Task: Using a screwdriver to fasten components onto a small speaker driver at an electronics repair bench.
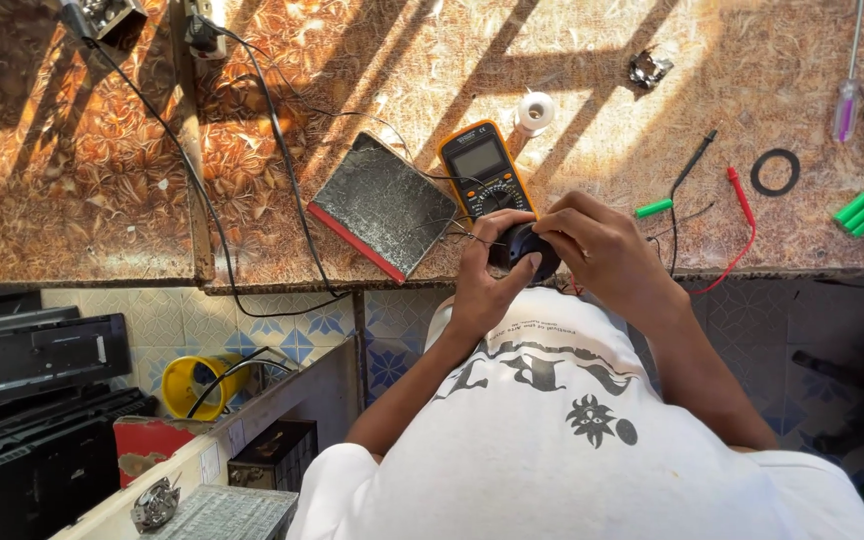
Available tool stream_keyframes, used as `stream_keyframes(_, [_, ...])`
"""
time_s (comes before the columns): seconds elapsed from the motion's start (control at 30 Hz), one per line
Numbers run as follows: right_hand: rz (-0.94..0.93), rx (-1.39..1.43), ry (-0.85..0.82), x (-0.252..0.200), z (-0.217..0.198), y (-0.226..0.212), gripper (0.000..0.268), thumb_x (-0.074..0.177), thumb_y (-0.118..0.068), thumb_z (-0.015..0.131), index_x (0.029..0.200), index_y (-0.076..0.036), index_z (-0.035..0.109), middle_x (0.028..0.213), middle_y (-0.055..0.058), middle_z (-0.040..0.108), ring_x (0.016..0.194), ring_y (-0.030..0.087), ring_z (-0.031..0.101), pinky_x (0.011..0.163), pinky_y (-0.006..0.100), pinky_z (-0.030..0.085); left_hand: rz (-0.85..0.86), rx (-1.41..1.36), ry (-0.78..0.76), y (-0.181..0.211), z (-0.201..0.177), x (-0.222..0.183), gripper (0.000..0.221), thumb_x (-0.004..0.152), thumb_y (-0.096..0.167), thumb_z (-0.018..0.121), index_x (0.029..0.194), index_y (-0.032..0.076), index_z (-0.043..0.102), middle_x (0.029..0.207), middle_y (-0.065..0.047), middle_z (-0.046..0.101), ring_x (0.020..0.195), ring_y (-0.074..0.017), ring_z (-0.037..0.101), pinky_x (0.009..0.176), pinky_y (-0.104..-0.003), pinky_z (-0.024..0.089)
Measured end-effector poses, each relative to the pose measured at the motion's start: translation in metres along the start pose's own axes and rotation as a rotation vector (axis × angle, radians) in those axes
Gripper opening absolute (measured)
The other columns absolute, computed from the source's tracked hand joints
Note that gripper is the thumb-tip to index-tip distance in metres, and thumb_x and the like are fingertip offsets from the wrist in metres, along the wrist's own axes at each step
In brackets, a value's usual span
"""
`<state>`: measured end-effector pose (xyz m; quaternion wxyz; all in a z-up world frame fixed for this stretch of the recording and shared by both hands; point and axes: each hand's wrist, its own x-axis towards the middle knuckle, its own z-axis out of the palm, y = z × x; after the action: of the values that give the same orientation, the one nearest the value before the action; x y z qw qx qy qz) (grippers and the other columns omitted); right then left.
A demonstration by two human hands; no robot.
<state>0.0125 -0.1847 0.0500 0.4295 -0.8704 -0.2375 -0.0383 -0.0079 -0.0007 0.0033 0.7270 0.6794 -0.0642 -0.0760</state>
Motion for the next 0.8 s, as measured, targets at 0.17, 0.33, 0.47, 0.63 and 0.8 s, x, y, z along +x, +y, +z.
stream_keyframes(0.17, [0.054,0.094,0.008,-0.001,0.000,0.003,0.011,0.093,0.005,0.071,0.103,0.003,0.074,0.090,0.016,0.066,0.067,0.026,0.066,0.057,0.035,0.056,0.050,0.042,-0.007,-0.011,0.001,0.000,0.049,0.089,0.027,0.078,0.133,0.012,0.064,0.132,-0.009,0.057,0.125,-0.0215,0.057,0.109,-0.036,0.045])
stream_keyframes(0.33, [0.058,0.133,0.008,-0.003,0.006,0.015,0.010,0.093,0.002,0.075,0.102,-0.001,0.073,0.091,0.013,0.067,0.065,0.024,0.065,0.056,0.034,0.053,0.079,0.061,0.026,-0.019,0.000,-0.001,0.049,0.086,0.028,0.080,0.132,0.013,0.066,0.131,-0.009,0.059,0.125,-0.0218,0.058,0.108,-0.036,0.045])
stream_keyframes(0.47, [0.108,0.215,0.047,-0.003,0.009,0.019,0.010,0.094,0.000,0.077,0.104,-0.003,0.076,0.090,0.011,0.067,0.067,0.019,0.063,0.059,0.032,0.053,0.054,0.029,0.042,-0.020,-0.001,-0.002,0.049,0.087,0.028,0.079,0.132,0.015,0.066,0.132,-0.009,0.059,0.126,-0.0229,0.058,0.110,-0.036,0.045])
stream_keyframes(0.63, [0.125,0.247,0.062,-0.006,0.010,0.020,0.009,0.097,-0.001,0.075,0.106,-0.002,0.078,0.089,0.011,0.067,0.071,0.017,0.060,0.064,0.032,0.052,0.022,0.003,0.041,-0.024,-0.002,-0.002,0.050,0.086,0.027,0.078,0.134,0.016,0.066,0.132,-0.009,0.059,0.128,-0.0235,0.057,0.112,-0.036,0.044])
stream_keyframes(0.8, [0.231,0.436,0.048,-0.017,0.015,0.042,0.012,0.097,-0.002,0.073,0.109,-0.002,0.076,0.084,0.008,0.062,0.075,0.011,0.053,0.065,0.029,0.048,0.029,-0.007,0.017,-0.033,0.002,-0.003,0.052,0.084,0.029,0.079,0.133,0.017,0.066,0.132,-0.009,0.059,0.130,-0.0241,0.057,0.113,-0.037,0.044])
